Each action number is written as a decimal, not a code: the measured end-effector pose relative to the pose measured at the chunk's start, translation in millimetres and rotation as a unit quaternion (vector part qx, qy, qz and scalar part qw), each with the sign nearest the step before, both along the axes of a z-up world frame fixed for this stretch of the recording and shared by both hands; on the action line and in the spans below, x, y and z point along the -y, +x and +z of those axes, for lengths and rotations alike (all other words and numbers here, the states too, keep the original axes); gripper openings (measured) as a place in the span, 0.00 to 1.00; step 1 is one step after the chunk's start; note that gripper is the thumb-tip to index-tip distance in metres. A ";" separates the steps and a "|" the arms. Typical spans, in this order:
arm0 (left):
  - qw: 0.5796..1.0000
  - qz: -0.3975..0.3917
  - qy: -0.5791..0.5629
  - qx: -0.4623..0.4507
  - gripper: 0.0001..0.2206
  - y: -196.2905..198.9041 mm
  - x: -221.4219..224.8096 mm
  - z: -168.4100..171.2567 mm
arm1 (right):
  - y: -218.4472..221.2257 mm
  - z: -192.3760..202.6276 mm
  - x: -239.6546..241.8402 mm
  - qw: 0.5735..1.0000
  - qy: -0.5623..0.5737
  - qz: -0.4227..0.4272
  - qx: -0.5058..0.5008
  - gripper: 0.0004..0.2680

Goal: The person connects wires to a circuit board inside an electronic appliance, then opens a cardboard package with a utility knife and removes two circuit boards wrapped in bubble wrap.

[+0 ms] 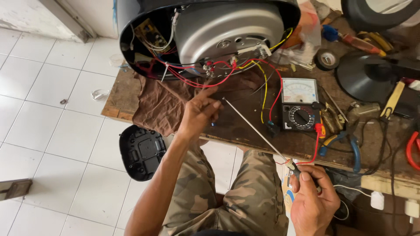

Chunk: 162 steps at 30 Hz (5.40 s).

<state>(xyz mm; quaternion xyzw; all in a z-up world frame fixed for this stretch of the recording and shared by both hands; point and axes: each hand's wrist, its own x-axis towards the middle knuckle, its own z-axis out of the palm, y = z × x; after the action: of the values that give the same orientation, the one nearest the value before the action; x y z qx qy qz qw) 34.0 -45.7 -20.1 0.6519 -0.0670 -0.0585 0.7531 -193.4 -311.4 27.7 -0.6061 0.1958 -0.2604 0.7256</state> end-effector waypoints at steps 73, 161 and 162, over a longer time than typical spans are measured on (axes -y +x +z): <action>0.923 0.300 0.190 0.148 0.19 22.8 -63.4 68.6 | 191.9 137.4 -90.9 0.773 -0.558 0.111 0.281 0.11; 0.958 0.177 -0.227 0.001 0.35 -20.1 -71.9 -19.9 | 221.6 19.7 -181.1 0.796 -0.542 0.255 -0.084 0.07; 0.962 0.178 -0.208 -0.001 0.37 -16.3 -76.3 -21.7 | 226.6 16.3 -181.9 0.790 -0.534 0.277 -0.117 0.11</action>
<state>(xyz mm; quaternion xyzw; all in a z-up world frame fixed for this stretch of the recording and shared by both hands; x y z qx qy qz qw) 17.7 30.6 -41.8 0.4823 0.0403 0.0912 0.8703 33.2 -129.6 44.0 -0.9510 -0.0670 -0.0383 0.2993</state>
